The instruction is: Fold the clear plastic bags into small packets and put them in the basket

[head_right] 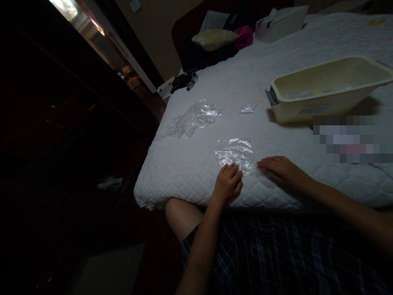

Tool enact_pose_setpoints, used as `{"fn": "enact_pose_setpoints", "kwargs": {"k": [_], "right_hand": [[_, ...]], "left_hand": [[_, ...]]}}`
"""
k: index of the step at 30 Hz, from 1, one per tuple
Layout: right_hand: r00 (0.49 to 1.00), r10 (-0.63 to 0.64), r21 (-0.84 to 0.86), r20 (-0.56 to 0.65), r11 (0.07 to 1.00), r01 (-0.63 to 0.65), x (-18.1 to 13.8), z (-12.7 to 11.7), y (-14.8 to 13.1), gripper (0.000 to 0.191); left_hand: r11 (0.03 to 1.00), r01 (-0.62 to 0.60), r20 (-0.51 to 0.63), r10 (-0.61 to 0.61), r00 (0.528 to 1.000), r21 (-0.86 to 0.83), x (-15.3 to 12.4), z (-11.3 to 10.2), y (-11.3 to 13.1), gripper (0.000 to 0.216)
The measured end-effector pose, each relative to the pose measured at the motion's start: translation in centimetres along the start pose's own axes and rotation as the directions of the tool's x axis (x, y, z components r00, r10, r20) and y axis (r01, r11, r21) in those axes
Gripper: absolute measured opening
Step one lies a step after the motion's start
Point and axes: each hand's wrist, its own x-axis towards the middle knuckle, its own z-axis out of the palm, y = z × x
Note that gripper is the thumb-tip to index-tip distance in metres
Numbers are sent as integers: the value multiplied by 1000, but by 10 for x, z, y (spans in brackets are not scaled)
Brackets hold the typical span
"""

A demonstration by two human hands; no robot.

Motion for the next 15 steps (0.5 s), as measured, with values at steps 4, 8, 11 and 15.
{"fn": "enact_pose_setpoints", "kwargs": {"k": [4, 8, 11, 15], "right_hand": [[997, 36, 5, -74, 999, -35, 11, 2, -6, 27], [987, 103, -34, -127, 994, -108, 22, 5, -13, 34], [979, 128, -61, -161, 988, -139, 28, 7, -19, 42], [980, 89, -100, -178, 989, -108, 34, 8, -24, 37]], "left_hand": [[1000, -1, -1, 1, 1000, 9, -1, 2, -1, 30], [1000, -4, 4, 4, 1000, 8, -2, 2, -1, 30], [1000, -2, -16, 2, 1000, 5, -1, 1, 0, 30], [1000, -1, -20, 1, 1000, 7, -1, 1, 0, 32]]}}
